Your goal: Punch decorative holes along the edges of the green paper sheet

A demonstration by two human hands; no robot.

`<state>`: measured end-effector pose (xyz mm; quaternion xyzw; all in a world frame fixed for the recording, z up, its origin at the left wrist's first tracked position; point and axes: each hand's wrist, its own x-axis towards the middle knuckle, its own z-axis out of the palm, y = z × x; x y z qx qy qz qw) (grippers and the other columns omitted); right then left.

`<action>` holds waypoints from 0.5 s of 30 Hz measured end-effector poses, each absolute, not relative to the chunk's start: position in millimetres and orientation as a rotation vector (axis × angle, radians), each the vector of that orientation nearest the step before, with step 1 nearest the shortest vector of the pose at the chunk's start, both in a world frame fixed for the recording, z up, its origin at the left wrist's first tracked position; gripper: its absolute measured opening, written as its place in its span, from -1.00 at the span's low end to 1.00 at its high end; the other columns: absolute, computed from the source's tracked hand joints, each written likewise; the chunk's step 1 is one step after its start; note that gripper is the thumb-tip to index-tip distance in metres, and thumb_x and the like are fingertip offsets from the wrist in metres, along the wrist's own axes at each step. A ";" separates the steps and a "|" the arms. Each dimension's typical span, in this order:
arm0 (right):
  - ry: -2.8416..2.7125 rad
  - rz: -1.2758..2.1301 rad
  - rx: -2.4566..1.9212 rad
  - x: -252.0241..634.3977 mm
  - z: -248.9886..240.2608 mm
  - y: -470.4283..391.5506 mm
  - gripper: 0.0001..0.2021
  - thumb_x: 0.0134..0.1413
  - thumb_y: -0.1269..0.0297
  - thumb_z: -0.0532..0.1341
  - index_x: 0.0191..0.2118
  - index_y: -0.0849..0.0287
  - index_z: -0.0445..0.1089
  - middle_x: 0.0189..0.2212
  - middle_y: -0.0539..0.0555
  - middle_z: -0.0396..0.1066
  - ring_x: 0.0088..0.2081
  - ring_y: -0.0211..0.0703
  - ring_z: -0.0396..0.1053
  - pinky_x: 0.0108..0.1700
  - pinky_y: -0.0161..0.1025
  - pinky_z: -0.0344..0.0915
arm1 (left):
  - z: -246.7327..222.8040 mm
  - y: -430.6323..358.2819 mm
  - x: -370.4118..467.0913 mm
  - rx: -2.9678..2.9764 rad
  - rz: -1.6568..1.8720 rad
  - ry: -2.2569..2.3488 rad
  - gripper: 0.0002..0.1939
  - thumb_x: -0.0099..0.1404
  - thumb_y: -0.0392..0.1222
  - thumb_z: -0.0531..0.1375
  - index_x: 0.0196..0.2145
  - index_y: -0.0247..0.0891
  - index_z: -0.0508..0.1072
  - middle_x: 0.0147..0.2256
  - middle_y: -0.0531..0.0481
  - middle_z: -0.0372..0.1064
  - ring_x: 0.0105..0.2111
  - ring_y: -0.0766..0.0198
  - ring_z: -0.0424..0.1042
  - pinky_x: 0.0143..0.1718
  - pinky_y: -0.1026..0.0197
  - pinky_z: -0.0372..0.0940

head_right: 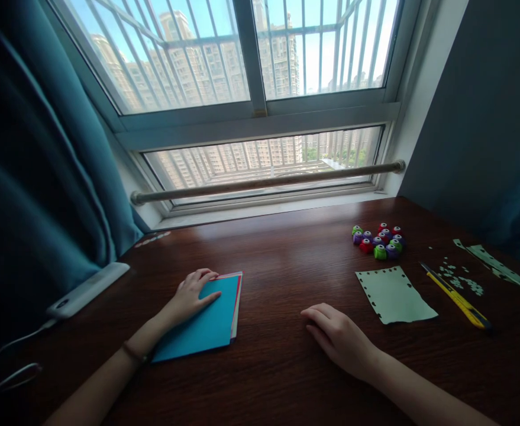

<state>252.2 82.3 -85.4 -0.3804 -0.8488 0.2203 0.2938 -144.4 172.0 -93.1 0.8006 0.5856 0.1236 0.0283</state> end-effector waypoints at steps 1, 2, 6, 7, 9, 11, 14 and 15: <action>-2.257 0.577 -1.013 252.3 -85.5 82.5 -0.76 0.18 0.40 -0.01 -0.05 0.14 0.23 -0.17 0.11 0.30 -0.14 -0.19 0.28 -0.09 -0.25 0.27 | -91.9 171.1 -144.9 2.452 0.382 1.810 -0.51 0.16 0.19 0.04 -0.03 -0.09 0.27 -0.05 -0.08 0.14 -0.02 0.00 0.10 -0.06 -0.02 0.07; -2.254 0.568 -1.014 252.3 -85.6 82.7 -0.76 0.17 0.40 -0.01 -0.05 0.15 0.23 -0.17 0.11 0.30 -0.14 -0.19 0.28 -0.09 -0.25 0.27 | -90.8 170.3 -144.7 2.432 0.378 1.815 -0.52 0.14 0.19 0.04 -0.06 -0.09 0.28 -0.06 -0.08 0.14 -0.03 -0.01 0.10 -0.08 -0.03 0.07; -2.254 0.551 -1.014 251.3 -85.6 82.9 -0.76 0.18 0.40 -0.02 -0.05 0.16 0.24 -0.18 0.13 0.31 -0.15 -0.17 0.29 -0.11 -0.23 0.29 | -91.4 169.4 -144.1 2.357 0.375 1.842 -0.51 0.09 0.22 0.08 -0.11 -0.09 0.29 -0.12 -0.08 0.16 -0.08 -0.04 0.13 -0.13 -0.08 0.07; -2.255 0.546 -1.008 250.9 -85.3 83.0 -0.76 0.18 0.39 -0.02 -0.06 0.16 0.24 -0.18 0.13 0.31 -0.15 -0.17 0.30 -0.12 -0.23 0.29 | -92.3 169.6 -144.4 2.348 0.384 1.843 -0.51 0.08 0.22 0.09 -0.12 -0.10 0.29 -0.13 -0.08 0.16 -0.09 -0.04 0.13 -0.13 -0.09 0.07; -2.257 0.536 -0.995 250.0 -84.7 83.1 -0.76 0.18 0.39 -0.02 -0.06 0.16 0.24 -0.19 0.13 0.32 -0.16 -0.17 0.30 -0.13 -0.24 0.31 | -93.1 169.2 -144.5 2.346 0.393 1.825 -0.52 0.07 0.20 0.09 -0.13 -0.11 0.29 -0.14 -0.08 0.17 -0.10 -0.03 0.14 -0.12 -0.10 0.06; -2.261 0.532 -0.988 249.4 -84.0 82.9 -0.76 0.18 0.39 -0.02 -0.06 0.16 0.24 -0.19 0.13 0.32 -0.16 -0.17 0.31 -0.14 -0.25 0.31 | -89.7 165.6 -141.4 2.387 0.402 1.821 -0.54 0.07 0.18 0.12 -0.14 -0.12 0.30 -0.12 -0.09 0.16 -0.07 -0.04 0.12 -0.07 -0.13 0.02; -2.269 0.547 -0.988 249.5 -83.5 82.0 -0.76 0.17 0.40 -0.02 -0.05 0.16 0.24 -0.19 0.12 0.31 -0.16 -0.18 0.30 -0.13 -0.25 0.31 | -73.8 149.6 -124.3 2.576 0.531 1.855 -0.58 0.10 0.08 0.14 -0.11 -0.13 0.28 -0.02 -0.12 0.10 0.05 -0.09 -0.02 0.05 -0.24 -0.21; -2.270 0.553 -0.988 249.7 -83.5 81.7 -0.75 0.17 0.40 -0.02 -0.05 0.16 0.24 -0.19 0.12 0.31 -0.16 -0.18 0.30 -0.13 -0.25 0.31 | -66.6 141.4 -115.1 2.664 0.581 1.811 -0.59 0.13 0.03 0.13 -0.08 -0.13 0.26 0.02 -0.12 0.08 0.09 -0.08 -0.08 0.08 -0.24 -0.31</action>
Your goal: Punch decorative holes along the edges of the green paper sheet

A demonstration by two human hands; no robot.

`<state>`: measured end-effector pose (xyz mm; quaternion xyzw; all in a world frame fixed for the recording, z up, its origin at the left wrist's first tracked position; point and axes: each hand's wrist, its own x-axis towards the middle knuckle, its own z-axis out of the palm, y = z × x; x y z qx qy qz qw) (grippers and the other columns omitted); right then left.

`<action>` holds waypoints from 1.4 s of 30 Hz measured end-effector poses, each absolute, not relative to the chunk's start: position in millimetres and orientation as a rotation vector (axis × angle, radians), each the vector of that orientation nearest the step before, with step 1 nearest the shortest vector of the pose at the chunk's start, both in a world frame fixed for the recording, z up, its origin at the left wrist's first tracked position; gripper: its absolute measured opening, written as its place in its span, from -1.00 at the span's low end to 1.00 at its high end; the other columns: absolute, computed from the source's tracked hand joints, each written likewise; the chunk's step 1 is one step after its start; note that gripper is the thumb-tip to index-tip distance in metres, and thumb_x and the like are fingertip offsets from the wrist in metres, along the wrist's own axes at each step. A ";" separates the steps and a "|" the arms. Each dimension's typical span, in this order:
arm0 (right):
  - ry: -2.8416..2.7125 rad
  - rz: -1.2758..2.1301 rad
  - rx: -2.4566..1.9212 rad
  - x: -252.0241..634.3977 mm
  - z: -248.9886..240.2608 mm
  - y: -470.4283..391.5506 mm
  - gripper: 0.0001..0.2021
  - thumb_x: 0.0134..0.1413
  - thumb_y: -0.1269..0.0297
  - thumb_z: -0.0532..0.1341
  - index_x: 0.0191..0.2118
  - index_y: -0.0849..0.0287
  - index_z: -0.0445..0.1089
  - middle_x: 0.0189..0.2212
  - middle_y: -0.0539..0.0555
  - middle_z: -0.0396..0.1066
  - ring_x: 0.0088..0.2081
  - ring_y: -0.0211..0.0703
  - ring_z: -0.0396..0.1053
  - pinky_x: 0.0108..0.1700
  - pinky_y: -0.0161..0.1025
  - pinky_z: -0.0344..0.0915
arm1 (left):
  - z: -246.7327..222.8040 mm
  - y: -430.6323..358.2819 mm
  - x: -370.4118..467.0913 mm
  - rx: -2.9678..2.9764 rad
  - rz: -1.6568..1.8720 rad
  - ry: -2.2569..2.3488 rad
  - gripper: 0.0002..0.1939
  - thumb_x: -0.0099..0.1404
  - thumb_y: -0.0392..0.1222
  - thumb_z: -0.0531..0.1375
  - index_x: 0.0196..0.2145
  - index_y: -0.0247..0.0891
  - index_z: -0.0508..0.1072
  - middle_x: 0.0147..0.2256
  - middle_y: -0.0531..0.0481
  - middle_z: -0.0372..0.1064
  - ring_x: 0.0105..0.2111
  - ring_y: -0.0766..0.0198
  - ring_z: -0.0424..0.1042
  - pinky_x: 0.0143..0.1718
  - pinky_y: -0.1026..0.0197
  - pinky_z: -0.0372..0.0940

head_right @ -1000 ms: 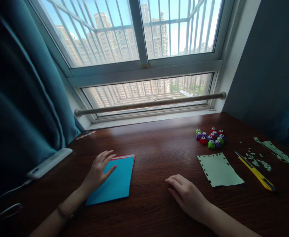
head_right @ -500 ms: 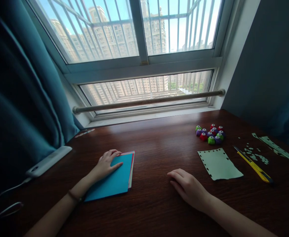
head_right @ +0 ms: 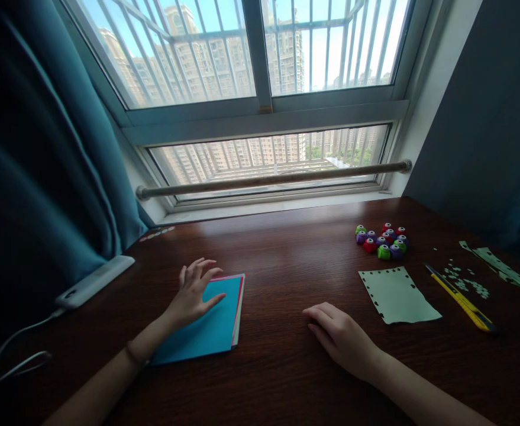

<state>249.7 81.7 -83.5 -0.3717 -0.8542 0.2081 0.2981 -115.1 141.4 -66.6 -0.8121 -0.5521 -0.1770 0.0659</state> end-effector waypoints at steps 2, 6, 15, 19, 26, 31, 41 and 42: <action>-2.270 0.559 -0.979 250.3 -83.7 81.1 -0.75 0.18 0.40 -0.02 -0.05 0.16 0.24 -0.19 0.13 0.31 -0.16 -0.17 0.30 -0.13 -0.25 0.31 | -52.7 122.9 -93.7 -2.686 -0.468 -1.376 -0.66 0.18 -0.03 0.09 -0.09 -0.14 0.25 -0.03 -0.09 0.16 0.08 0.01 0.00 0.12 -0.16 -0.31; -2.271 0.566 -0.964 251.3 -84.0 80.8 -0.75 0.18 0.40 -0.02 -0.04 0.16 0.24 -0.18 0.14 0.31 -0.16 -0.17 0.30 -0.13 -0.24 0.31 | -41.1 93.9 -58.1 -2.992 -0.263 -1.122 -0.76 0.18 -0.06 0.10 -0.21 -0.19 0.31 -0.18 -0.05 0.27 -0.09 0.09 0.20 0.07 -0.05 -0.09; -2.275 0.568 -0.972 252.6 -82.5 80.7 -0.75 0.18 0.40 -0.02 -0.04 0.16 0.23 -0.19 0.13 0.32 -0.16 -0.17 0.30 -0.13 -0.24 0.30 | -51.7 93.5 -60.6 -2.884 -0.110 -1.176 -0.90 0.13 -0.27 0.04 -0.34 -0.22 0.29 -0.28 -0.08 0.25 -0.21 0.10 0.22 -0.12 0.00 0.07; -2.278 0.554 -0.964 253.1 -82.5 80.4 -0.75 0.17 0.40 -0.01 -0.05 0.16 0.24 -0.20 0.13 0.33 -0.17 -0.17 0.31 -0.14 -0.25 0.31 | -53.9 94.7 -63.6 -2.872 -0.142 -1.214 -0.85 0.07 -0.32 0.05 -0.33 -0.23 0.29 -0.28 -0.09 0.24 -0.20 0.08 0.21 -0.14 0.02 0.08; -2.275 0.589 -0.970 253.4 -83.9 79.9 -0.75 0.17 0.41 -0.01 -0.05 0.15 0.24 -0.19 0.12 0.32 -0.16 -0.19 0.31 -0.12 -0.26 0.31 | -53.8 97.5 -68.3 -2.857 -0.196 -1.198 -0.84 0.10 -0.32 0.05 -0.31 -0.22 0.31 -0.27 -0.07 0.29 -0.17 0.09 0.22 -0.09 -0.01 0.05; -2.274 0.594 -0.943 253.7 -83.9 80.2 -0.75 0.18 0.40 -0.02 -0.05 0.16 0.25 -0.20 0.14 0.33 -0.16 -0.17 0.31 -0.13 -0.25 0.31 | -54.3 99.4 -77.3 -2.793 -0.214 -1.132 -0.92 0.11 -0.31 0.05 -0.45 -0.23 0.33 -0.37 -0.04 0.32 -0.15 0.08 0.24 -0.03 -0.04 0.01; -2.260 0.589 -0.931 253.3 -80.7 79.7 -0.75 0.18 0.42 -0.02 -0.05 0.17 0.24 -0.21 0.13 0.32 -0.17 -0.18 0.29 -0.13 -0.24 0.28 | -55.1 102.2 -85.3 -2.639 -0.167 -1.156 -0.86 0.12 -0.32 0.03 -0.51 -0.25 0.36 -0.42 -0.07 0.36 -0.18 0.03 0.30 -0.02 -0.10 0.06; -2.258 0.585 -0.915 252.0 -77.9 78.4 -0.76 0.18 0.42 -0.02 -0.07 0.18 0.25 -0.22 0.14 0.32 -0.18 -0.18 0.28 -0.14 -0.24 0.28 | -53.2 100.5 -82.1 -2.625 -0.216 -1.148 -0.84 0.14 -0.33 0.02 -0.47 -0.26 0.38 -0.39 -0.08 0.38 -0.16 0.03 0.30 -0.01 -0.10 0.06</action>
